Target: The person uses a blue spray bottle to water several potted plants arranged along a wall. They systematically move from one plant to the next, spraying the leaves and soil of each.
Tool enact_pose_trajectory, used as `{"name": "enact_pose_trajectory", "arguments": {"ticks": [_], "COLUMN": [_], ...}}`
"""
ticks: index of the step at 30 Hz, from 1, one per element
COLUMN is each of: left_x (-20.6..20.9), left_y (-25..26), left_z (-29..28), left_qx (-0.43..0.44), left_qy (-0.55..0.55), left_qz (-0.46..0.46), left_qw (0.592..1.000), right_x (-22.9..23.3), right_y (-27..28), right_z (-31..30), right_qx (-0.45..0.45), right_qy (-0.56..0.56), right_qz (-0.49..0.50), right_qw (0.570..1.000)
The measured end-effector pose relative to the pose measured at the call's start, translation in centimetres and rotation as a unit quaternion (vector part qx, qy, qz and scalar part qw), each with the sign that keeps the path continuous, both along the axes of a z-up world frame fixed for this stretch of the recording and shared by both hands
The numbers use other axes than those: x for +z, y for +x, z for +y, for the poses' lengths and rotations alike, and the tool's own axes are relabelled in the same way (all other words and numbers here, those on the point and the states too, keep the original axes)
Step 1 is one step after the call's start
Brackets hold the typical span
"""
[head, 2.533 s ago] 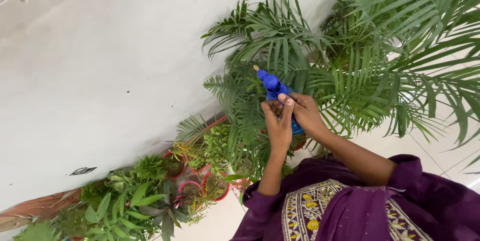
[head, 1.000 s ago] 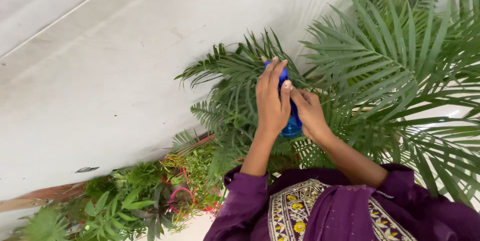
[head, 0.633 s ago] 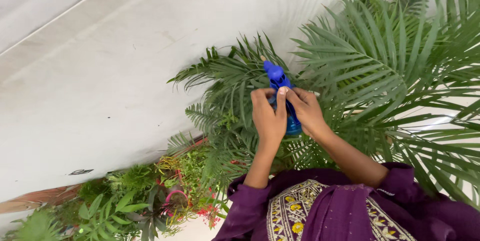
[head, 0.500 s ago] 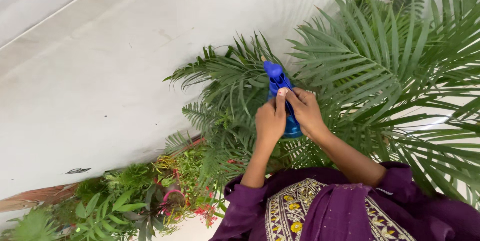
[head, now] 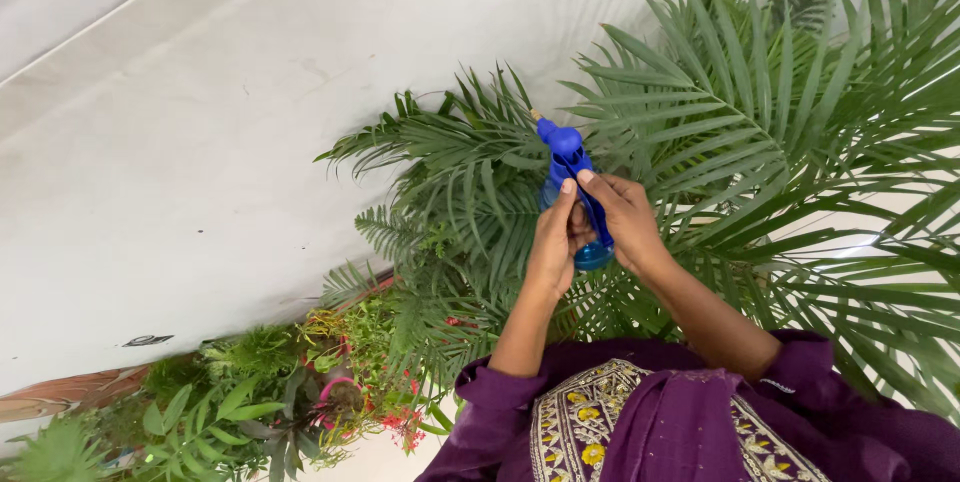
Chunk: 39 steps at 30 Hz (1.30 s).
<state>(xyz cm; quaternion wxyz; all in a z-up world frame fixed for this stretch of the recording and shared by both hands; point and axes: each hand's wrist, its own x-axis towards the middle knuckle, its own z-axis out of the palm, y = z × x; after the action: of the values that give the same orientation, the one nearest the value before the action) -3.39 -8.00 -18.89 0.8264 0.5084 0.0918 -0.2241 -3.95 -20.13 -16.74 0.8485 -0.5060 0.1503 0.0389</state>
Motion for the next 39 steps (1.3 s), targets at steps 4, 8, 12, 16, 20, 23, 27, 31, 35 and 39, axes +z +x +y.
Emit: {"name": "enact_pose_trajectory", "arguments": {"ticks": [4, 8, 12, 16, 20, 23, 27, 31, 35, 39], "left_x": [0.3, 0.9, -0.6, -1.7, -0.9, -0.7, -0.8, -1.9, -3.0, -2.9], "left_y": [-0.7, -1.0, -1.1, -1.5, -1.8, -1.9, -2.0, -2.1, -2.6, -3.1], "left_z": [-0.7, -0.9, -1.3, -1.5, -1.5, -1.5, -1.6, -1.4, -0.9, -0.9], "left_qx": [-0.047, -0.082, -0.098, -0.085, -0.104, -0.119, -0.116, -0.130, -0.150, -0.154], "left_qy": [0.030, 0.059, 0.092, 0.076, 0.128, 0.157, 0.128, 0.129, 0.175, 0.142], "left_qz": [-0.037, -0.029, -0.029, -0.053, -0.058, -0.059, -0.065, -0.069, -0.097, -0.097], "left_qw": [0.998, 0.994, 0.991, 0.992, 0.985, 0.979, 0.983, 0.981, 0.968, 0.973], "right_x": [-2.1, -4.3, -4.9, -4.9, -4.8, -5.0, -5.0, -4.4, -4.5, -5.3], "right_y": [-0.5, -0.8, -1.8, -2.1, -2.5, -3.0, -3.5, -4.0, -4.7, -5.5], "right_z": [-0.8, -1.0, -1.3, -1.2, -1.1, -1.0, -0.6, -0.2, 0.0, 0.1], "right_qx": [-0.001, -0.016, -0.022, -0.026, -0.048, -0.060, -0.076, -0.086, -0.102, -0.099], "right_qy": [0.000, -0.018, -0.020, -0.043, -0.046, -0.059, -0.062, -0.028, -0.042, -0.055], "right_qz": [-0.022, -0.029, -0.007, 0.000, 0.014, 0.006, -0.008, 0.019, 0.013, -0.006], "right_qw": [1.000, 0.999, 1.000, 0.999, 0.998, 0.996, 0.995, 0.996, 0.994, 0.994]}}
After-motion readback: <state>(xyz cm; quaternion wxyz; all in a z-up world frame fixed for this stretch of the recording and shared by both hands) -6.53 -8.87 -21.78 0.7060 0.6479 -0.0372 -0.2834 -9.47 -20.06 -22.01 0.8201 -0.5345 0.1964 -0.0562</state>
